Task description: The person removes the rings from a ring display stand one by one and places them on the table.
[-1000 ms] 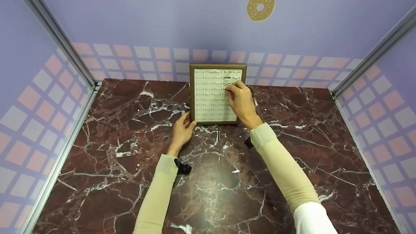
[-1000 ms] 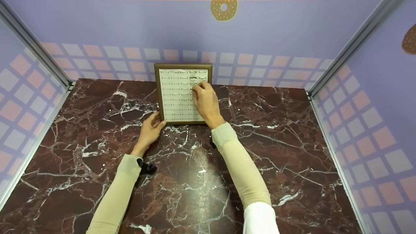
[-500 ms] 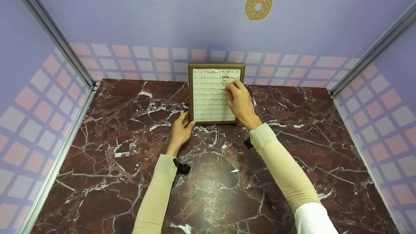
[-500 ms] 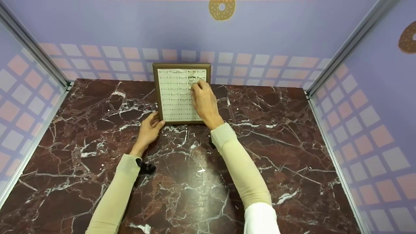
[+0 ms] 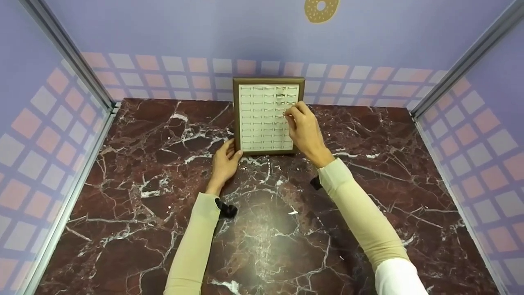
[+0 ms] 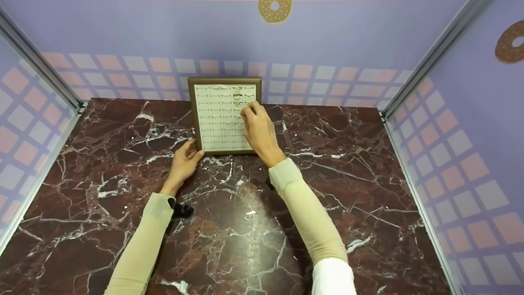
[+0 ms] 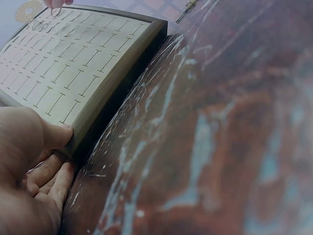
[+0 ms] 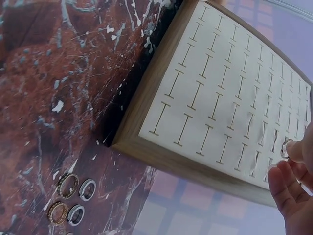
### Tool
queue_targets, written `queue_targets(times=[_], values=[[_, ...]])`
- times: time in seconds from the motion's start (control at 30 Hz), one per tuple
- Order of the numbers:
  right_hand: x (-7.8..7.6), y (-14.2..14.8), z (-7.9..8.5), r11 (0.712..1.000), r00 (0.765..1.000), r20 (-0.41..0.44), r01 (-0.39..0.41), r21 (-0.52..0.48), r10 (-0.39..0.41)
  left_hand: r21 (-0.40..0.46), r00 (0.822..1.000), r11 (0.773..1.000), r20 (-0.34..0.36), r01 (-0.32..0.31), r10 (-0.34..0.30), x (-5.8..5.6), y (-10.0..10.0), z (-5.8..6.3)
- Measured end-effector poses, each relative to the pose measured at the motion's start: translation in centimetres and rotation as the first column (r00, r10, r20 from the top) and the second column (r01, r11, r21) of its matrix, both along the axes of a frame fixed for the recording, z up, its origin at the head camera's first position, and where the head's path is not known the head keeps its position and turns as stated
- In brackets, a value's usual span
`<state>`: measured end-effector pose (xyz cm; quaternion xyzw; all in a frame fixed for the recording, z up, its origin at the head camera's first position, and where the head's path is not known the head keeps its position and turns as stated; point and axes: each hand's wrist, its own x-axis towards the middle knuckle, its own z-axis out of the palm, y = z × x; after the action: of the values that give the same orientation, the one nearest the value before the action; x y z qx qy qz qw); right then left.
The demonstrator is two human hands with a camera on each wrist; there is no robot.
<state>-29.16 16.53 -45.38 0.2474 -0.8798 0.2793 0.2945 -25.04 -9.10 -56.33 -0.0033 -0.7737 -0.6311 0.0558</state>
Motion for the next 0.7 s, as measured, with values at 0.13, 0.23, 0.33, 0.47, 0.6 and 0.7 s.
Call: queue_targets(times=[0.13,0.23,0.33,0.47,0.6,0.7], values=[[0.3,0.6,-0.1,1.0,1.0,0.005,-0.006,-0.01,0.006,-0.014,1.0,1.0,0.016,-0.002,0.002,0.0,-0.1,0.1],[0.5,1.1,-0.2,1.0,1.0,0.006,-0.012,-0.027,0.012,-0.01,1.0,1.0,0.025,0.0,0.0,-0.1,-0.2,0.2],[0.8,1.7,-0.4,0.999,1.0,0.011,-0.012,-0.038,0.013,-0.003,1.0,1.0,0.022,0.001,-0.001,-0.1,-0.3,0.3],[1.2,2.7,-0.9,0.999,1.0,0.027,-0.006,-0.046,0.007,-0.002,1.0,1.0,0.017,0.002,-0.002,-0.1,-0.2,0.4],[1.7,3.9,-1.6,0.999,0.999,0.043,0.002,-0.053,0.0,-0.009,1.0,1.0,0.025,0.002,-0.002,-0.1,-0.1,0.3],[2.1,4.8,-2.3,0.998,0.998,0.056,0.012,-0.058,-0.009,-0.007,1.0,1.0,0.03,0.001,-0.001,0.0,0.0,0.2]])
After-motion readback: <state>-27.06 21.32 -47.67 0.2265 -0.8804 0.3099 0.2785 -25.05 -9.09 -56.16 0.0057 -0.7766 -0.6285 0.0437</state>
